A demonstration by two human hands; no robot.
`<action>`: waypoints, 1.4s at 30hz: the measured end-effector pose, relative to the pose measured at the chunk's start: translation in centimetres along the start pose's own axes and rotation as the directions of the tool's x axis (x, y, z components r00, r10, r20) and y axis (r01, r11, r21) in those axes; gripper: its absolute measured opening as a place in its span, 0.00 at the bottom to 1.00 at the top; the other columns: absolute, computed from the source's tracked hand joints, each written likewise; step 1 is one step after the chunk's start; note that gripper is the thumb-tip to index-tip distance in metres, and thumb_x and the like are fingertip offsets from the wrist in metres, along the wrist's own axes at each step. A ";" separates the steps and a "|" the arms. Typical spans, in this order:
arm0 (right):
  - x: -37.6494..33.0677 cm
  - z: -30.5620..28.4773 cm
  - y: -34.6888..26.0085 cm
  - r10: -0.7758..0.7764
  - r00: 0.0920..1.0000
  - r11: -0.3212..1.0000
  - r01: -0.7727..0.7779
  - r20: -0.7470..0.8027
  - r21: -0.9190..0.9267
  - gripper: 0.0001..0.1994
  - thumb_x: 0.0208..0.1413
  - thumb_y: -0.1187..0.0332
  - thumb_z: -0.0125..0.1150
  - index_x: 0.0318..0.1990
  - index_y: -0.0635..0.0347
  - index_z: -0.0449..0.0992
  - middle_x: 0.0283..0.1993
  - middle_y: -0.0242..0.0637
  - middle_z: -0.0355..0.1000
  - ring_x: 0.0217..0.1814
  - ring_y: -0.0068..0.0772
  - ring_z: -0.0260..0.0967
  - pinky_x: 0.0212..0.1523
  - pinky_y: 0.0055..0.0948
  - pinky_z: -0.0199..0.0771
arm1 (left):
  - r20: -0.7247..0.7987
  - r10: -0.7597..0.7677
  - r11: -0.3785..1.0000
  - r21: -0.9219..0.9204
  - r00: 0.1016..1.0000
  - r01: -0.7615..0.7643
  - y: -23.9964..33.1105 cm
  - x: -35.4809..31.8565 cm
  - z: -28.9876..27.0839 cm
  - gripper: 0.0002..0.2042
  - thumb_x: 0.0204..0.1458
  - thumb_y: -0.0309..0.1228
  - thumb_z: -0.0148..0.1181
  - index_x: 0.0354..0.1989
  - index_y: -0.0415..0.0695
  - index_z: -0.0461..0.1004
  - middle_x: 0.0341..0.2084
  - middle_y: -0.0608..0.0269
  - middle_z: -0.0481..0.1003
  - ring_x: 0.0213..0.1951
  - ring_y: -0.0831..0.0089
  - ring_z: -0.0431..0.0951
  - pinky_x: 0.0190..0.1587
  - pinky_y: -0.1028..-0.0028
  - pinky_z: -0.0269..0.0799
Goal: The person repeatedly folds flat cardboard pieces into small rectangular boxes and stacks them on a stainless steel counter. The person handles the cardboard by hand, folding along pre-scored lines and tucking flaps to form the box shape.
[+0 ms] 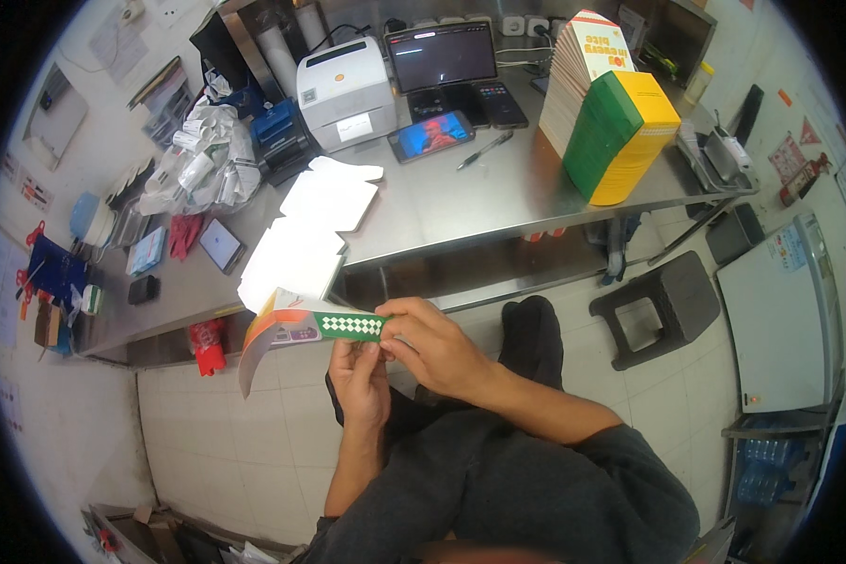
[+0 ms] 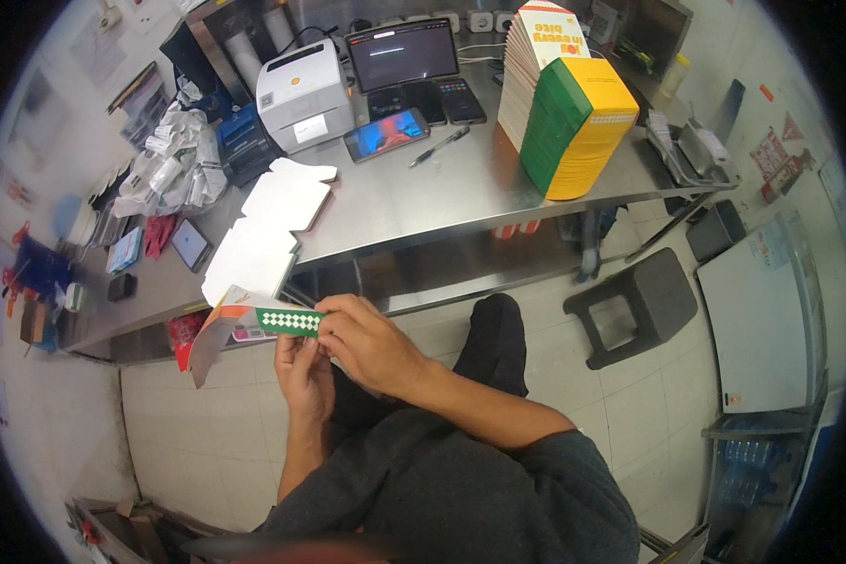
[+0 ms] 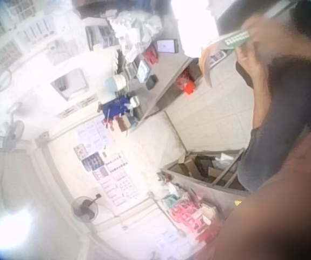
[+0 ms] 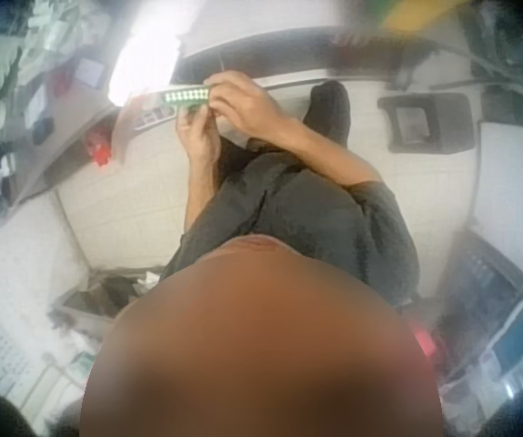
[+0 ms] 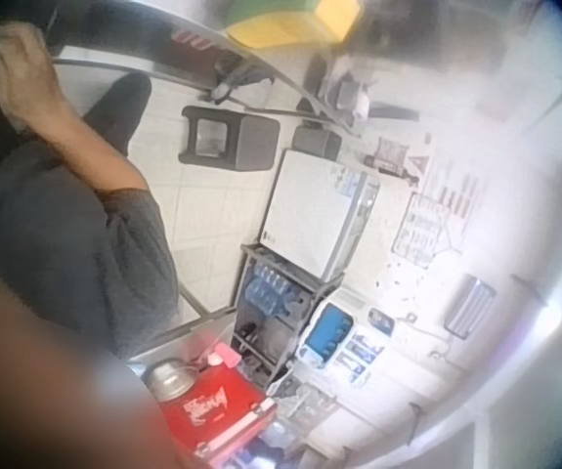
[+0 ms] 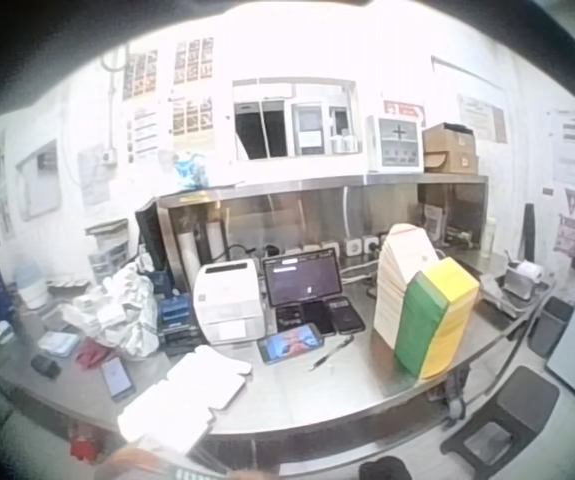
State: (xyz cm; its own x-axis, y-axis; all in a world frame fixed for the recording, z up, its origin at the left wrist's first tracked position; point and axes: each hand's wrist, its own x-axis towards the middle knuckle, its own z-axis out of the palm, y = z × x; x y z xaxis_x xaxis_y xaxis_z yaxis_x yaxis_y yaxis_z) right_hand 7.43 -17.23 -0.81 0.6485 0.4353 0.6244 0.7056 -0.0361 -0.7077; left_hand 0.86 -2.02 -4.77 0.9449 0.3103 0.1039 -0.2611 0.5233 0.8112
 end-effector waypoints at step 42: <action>-3.3 0.5 1.7 0.131 0.990 0.991 -0.132 0.059 0.026 0.10 0.59 0.78 0.67 0.46 0.63 0.75 0.55 0.47 0.73 0.57 0.53 0.74 0.57 0.44 0.77 | -0.114 -0.098 0.988 0.111 0.989 0.111 -1.9 -2.5 -0.2 0.12 0.68 0.22 0.59 0.57 0.38 0.74 0.51 0.59 0.79 0.51 0.72 0.79 0.55 0.70 0.76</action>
State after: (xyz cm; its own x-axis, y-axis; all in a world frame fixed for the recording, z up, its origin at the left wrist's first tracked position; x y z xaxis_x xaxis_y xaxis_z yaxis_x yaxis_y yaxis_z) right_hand 6.35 -18.26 -4.28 0.7173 0.4788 0.5062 0.6060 -0.0703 -0.7923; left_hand -1.07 -3.63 -6.72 0.9372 0.3462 -0.0425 -0.1315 0.4634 0.8763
